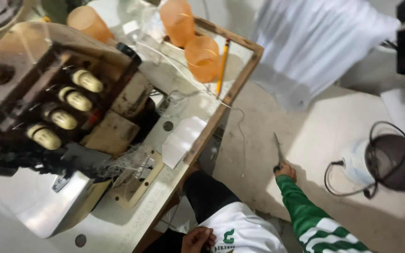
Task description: Sewing the edges of a flag using an industrial sewing machine and trimming threads with scissors
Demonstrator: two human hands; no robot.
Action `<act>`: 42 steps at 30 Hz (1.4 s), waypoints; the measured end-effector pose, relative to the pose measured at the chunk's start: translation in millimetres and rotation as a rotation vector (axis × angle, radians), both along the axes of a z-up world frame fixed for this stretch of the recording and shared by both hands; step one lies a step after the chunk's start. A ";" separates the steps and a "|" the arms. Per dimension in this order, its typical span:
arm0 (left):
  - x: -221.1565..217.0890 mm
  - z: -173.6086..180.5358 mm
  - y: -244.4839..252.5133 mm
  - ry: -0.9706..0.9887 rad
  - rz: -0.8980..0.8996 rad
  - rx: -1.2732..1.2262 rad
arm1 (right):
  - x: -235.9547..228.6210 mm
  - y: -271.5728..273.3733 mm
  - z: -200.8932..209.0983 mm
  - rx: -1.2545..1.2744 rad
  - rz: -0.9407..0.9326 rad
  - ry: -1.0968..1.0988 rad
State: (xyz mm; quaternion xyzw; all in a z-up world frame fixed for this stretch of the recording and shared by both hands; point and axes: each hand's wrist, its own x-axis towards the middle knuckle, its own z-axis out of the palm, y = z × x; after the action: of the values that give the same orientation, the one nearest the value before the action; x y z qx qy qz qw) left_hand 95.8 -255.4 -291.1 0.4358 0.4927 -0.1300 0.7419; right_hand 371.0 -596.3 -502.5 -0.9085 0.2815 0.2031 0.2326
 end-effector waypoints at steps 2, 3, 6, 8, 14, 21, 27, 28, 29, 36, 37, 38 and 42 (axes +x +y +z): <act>-1.2 -11.5 6.2 -0.036 -0.106 0.037 | 4.6 0.5 -3.5 -0.047 0.058 0.068; -3.7 -20.5 8.6 -0.039 -0.111 -0.018 | 3.8 -2.5 -9.5 -0.067 0.112 0.110; -2.0 -26.0 12.8 -0.050 -0.144 -0.092 | 8.7 -7.1 -14.1 -0.065 0.204 0.188; 4.0 -21.0 16.8 -0.054 -0.181 -0.105 | 16.6 -8.0 -26.6 -0.036 0.233 0.227; -0.9 -31.9 24.7 -0.048 -0.235 -0.147 | 22.4 15.9 10.0 -0.072 0.186 0.244; 0.6 -44.1 28.4 -0.089 -0.261 -0.209 | 56.0 105.6 213.4 0.199 0.375 -1.092; 1.2 -43.3 27.1 -0.066 -0.244 -0.193 | 81.8 168.1 307.9 0.671 0.528 -0.874; -2.8 -56.2 27.9 -0.117 -0.249 -0.236 | 87.8 172.3 307.8 0.647 0.646 -0.812; -2.6 -55.5 28.5 -0.116 -0.260 -0.233 | 89.8 171.8 314.8 0.645 0.635 -0.817; -0.6 -44.5 30.5 0.017 -0.160 -0.315 | 95.2 169.2 441.6 0.845 0.710 -0.907; 0.3 -43.2 30.7 0.006 -0.133 -0.312 | 100.3 170.9 465.8 0.873 0.703 -0.875; -2.2 -45.4 32.4 0.007 -0.137 -0.312 | 123.2 173.3 480.3 0.871 0.700 -0.877; 0.5 -43.4 35.7 -0.014 -0.166 -0.383 | 245.8 185.1 513.6 0.487 0.787 -1.299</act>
State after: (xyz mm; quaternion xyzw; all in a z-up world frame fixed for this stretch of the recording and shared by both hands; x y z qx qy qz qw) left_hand 96.2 -219.6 -334.5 0.3270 0.4161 -0.2789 0.8013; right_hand 616.8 -411.2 11.2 -0.8016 -0.3041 -0.2439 0.4533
